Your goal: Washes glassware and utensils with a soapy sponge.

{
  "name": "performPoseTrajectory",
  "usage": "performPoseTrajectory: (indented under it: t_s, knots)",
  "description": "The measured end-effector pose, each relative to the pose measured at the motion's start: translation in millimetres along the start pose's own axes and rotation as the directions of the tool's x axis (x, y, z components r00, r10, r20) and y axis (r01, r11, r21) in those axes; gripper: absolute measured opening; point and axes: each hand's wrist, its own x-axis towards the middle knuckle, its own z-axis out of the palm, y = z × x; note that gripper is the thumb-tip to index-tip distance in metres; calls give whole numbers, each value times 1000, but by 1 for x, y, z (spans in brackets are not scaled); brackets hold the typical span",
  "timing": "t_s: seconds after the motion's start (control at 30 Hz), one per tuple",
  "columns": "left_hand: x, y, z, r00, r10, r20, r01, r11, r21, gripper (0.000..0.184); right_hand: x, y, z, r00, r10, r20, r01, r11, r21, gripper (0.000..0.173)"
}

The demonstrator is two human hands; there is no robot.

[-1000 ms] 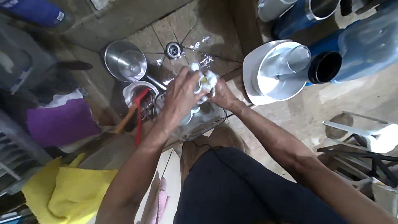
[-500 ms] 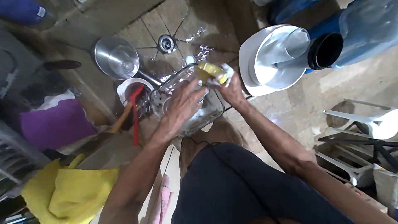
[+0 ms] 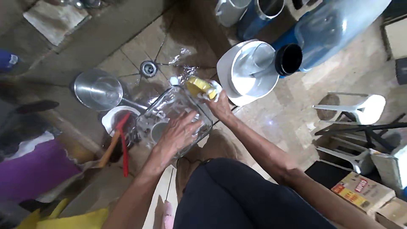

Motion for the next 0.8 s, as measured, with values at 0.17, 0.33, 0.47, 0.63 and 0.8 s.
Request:
performPoseTrajectory:
  t_s: [0.17, 0.33, 0.47, 0.63, 0.8]
  knots:
    - [3, -2, 2, 995, 33, 95, -32, 999, -14, 37, 1, 4, -6, 1000, 12, -14, -12, 1000, 5, 49]
    - [12, -4, -11, 982, -3, 190, 4, 1000, -4, 52, 3, 6, -10, 998, 69, 12, -69, 997, 39, 52]
    - [34, 9, -46, 995, 57, -84, -61, 997, -53, 56, 3, 6, -12, 997, 77, -11, -76, 995, 71, 47]
    - [139, 50, -86, 945, 108, -308, -140, 987, -82, 59, -6, -29, -29, 965, 260, 34, -260, 965, 15, 31]
    - [250, 66, -60, 990, -77, -120, 60, 989, -138, 108, -6, -12, -31, 979, 206, -9, -204, 975, 91, 35]
